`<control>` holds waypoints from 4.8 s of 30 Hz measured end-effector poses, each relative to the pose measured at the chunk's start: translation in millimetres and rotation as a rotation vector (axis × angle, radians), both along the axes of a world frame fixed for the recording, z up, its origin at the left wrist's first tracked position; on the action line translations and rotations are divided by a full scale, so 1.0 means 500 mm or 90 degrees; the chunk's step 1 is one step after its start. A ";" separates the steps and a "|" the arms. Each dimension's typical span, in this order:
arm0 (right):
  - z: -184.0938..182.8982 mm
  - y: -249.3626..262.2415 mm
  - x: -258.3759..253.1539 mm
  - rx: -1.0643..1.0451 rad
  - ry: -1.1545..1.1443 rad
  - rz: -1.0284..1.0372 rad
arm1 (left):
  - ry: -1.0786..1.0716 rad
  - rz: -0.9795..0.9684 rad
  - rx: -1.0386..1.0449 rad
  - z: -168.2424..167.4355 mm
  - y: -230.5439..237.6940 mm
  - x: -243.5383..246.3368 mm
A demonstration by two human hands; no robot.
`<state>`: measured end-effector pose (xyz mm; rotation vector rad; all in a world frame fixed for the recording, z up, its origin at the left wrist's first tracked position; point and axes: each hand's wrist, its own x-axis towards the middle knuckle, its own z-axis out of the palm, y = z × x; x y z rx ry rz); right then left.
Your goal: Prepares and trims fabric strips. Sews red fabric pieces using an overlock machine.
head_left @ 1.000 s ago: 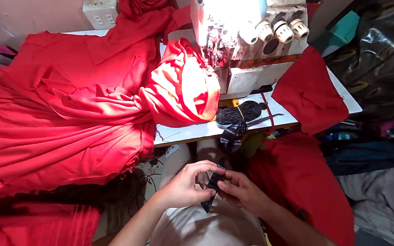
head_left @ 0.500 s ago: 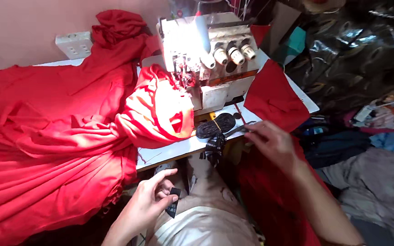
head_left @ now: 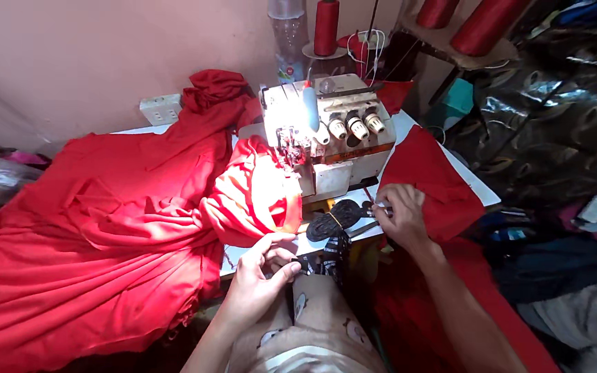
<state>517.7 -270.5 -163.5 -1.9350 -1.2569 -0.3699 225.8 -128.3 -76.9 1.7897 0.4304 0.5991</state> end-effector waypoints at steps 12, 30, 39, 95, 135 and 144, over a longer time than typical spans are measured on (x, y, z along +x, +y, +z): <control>0.092 0.024 -0.270 0.031 0.590 0.450 | -0.058 -0.045 0.089 -0.001 -0.008 -0.005; 0.105 0.027 -0.310 0.133 0.588 0.428 | -0.060 0.054 -0.251 -0.026 -0.033 -0.025; 0.103 0.025 -0.321 0.170 0.568 0.420 | -0.091 0.016 -0.272 -0.027 -0.036 -0.028; 0.137 0.205 -0.189 0.156 -0.181 0.087 | 0.122 0.141 0.906 0.185 0.066 0.033; 0.119 0.203 -0.189 -0.064 -0.119 0.135 | 0.074 0.025 0.715 0.132 0.028 0.026; 0.119 0.202 -0.172 -0.041 -0.082 0.187 | 0.083 0.018 0.712 0.127 0.023 0.029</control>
